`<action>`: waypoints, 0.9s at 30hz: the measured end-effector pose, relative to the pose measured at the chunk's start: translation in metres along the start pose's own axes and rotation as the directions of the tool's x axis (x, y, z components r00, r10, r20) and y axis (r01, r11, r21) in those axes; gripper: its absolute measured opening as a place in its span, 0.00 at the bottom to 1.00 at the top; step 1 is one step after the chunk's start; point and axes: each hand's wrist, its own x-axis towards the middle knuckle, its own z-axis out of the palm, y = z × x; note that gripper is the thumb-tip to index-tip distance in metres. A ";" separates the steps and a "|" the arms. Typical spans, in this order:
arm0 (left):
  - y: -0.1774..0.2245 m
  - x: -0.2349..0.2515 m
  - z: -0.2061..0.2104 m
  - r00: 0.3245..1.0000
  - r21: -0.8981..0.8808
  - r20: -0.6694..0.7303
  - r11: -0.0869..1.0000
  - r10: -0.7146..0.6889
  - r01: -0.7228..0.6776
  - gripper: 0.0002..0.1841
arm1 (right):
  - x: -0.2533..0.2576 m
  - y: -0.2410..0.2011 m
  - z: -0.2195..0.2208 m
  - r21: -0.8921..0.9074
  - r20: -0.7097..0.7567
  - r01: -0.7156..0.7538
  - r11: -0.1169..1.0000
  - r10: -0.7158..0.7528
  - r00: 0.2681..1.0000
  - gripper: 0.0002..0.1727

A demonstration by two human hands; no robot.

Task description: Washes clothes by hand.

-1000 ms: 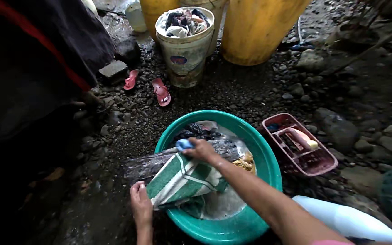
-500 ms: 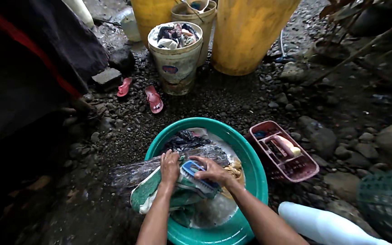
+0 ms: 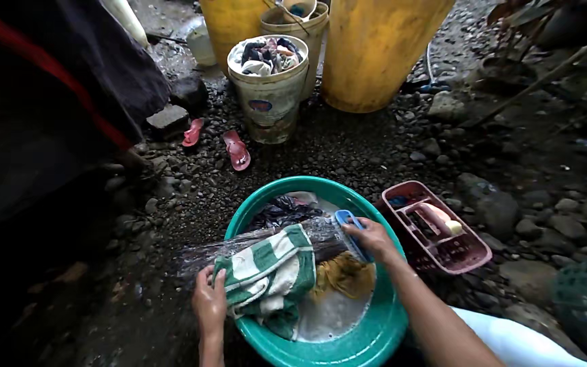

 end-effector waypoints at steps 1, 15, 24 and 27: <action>-0.006 -0.004 0.000 0.997 0.087 -0.038 0.994 0.067 -0.064 0.17 | -0.007 -0.008 0.020 -0.012 -0.090 0.021 1.000 -0.022 0.996 0.26; -0.072 0.008 0.032 0.800 0.180 -0.368 0.880 0.475 -0.439 0.15 | 0.002 -0.019 0.082 -0.575 0.155 0.144 0.805 -0.065 0.986 0.35; -0.078 -0.005 0.032 0.943 -0.269 -0.276 0.927 0.187 -0.262 0.24 | -0.113 -0.106 0.225 -0.119 0.700 0.524 0.843 -0.303 0.647 0.32; -0.080 0.008 0.034 0.789 0.165 -0.368 0.869 0.493 -0.466 0.17 | -0.053 -0.058 0.177 -0.297 0.469 0.427 0.854 -0.260 0.844 0.34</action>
